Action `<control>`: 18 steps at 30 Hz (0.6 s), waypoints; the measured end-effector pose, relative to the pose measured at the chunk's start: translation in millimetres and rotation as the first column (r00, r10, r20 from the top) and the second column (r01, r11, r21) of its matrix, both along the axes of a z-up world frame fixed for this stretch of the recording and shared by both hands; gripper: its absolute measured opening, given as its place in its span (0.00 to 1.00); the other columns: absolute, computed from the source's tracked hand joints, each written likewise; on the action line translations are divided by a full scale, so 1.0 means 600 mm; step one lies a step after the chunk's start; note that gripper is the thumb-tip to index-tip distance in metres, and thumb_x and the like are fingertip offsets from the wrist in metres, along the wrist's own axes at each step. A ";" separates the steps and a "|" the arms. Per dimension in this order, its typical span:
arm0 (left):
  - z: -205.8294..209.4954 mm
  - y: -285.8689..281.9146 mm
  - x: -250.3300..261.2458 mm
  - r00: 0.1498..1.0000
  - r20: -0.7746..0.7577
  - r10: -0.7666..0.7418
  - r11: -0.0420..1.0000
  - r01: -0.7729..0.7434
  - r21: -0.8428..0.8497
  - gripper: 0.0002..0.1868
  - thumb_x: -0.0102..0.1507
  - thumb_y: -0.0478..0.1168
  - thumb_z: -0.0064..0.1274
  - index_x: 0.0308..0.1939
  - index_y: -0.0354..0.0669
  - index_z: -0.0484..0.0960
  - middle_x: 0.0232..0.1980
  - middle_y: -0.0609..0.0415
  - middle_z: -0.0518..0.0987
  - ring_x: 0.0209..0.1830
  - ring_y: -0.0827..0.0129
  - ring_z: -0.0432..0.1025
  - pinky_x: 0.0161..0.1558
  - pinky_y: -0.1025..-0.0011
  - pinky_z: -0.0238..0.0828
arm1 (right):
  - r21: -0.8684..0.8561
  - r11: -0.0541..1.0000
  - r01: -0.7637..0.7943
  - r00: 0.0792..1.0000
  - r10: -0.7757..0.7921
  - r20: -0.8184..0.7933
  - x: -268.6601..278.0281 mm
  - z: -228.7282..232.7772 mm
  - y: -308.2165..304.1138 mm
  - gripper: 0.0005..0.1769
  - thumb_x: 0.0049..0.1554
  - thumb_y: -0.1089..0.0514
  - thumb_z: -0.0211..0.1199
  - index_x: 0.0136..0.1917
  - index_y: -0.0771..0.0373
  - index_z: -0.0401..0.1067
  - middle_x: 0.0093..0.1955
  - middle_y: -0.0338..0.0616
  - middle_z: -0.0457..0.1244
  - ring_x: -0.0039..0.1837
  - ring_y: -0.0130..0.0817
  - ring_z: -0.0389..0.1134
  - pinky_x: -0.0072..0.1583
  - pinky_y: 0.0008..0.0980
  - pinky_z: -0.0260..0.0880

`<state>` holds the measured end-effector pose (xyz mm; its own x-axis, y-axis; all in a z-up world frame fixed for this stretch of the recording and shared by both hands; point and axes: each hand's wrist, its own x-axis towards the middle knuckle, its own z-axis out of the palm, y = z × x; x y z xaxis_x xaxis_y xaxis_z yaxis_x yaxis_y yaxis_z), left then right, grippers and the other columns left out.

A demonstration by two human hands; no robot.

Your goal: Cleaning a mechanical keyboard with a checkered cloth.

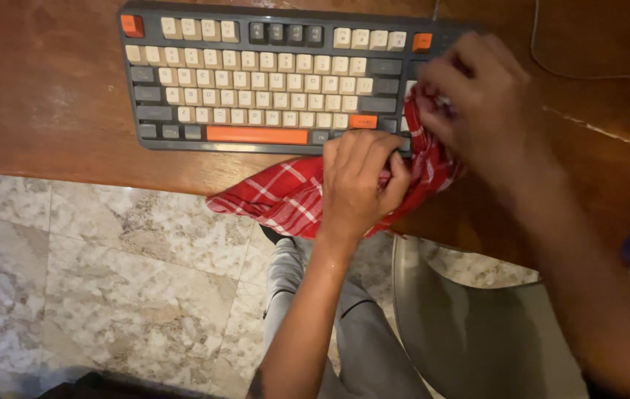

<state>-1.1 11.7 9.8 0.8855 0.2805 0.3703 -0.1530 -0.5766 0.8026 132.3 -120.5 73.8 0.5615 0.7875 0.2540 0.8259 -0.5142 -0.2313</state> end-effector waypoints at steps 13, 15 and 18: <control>0.000 0.002 -0.002 1.000 0.020 0.019 1.000 -0.018 -0.007 0.14 0.61 0.30 0.59 0.50 0.43 0.78 0.49 0.56 0.78 0.51 0.61 0.73 0.50 0.64 0.63 | -0.009 0.997 0.073 0.997 -0.073 0.009 -0.075 -0.004 -0.026 0.17 0.50 0.70 0.71 0.54 0.62 0.80 0.47 0.47 0.62 0.51 0.47 0.65 0.51 0.43 0.68; 0.001 0.000 -0.003 1.000 0.015 0.024 1.000 -0.024 0.003 0.14 0.61 0.30 0.59 0.49 0.43 0.78 0.48 0.56 0.78 0.51 0.61 0.73 0.50 0.64 0.63 | -0.063 0.990 0.127 0.992 -0.129 -0.016 -0.088 -0.028 -0.042 0.19 0.56 0.69 0.69 0.60 0.59 0.79 0.53 0.45 0.63 0.56 0.46 0.65 0.57 0.44 0.67; -0.004 -0.001 0.000 0.999 0.027 0.032 0.999 -0.031 -0.005 0.14 0.61 0.30 0.59 0.50 0.43 0.78 0.48 0.55 0.78 0.50 0.61 0.73 0.53 0.62 0.63 | 0.036 0.978 0.205 0.978 -0.203 -0.045 -0.093 -0.047 -0.037 0.14 0.61 0.71 0.67 0.59 0.60 0.77 0.53 0.45 0.63 0.56 0.44 0.66 0.56 0.38 0.69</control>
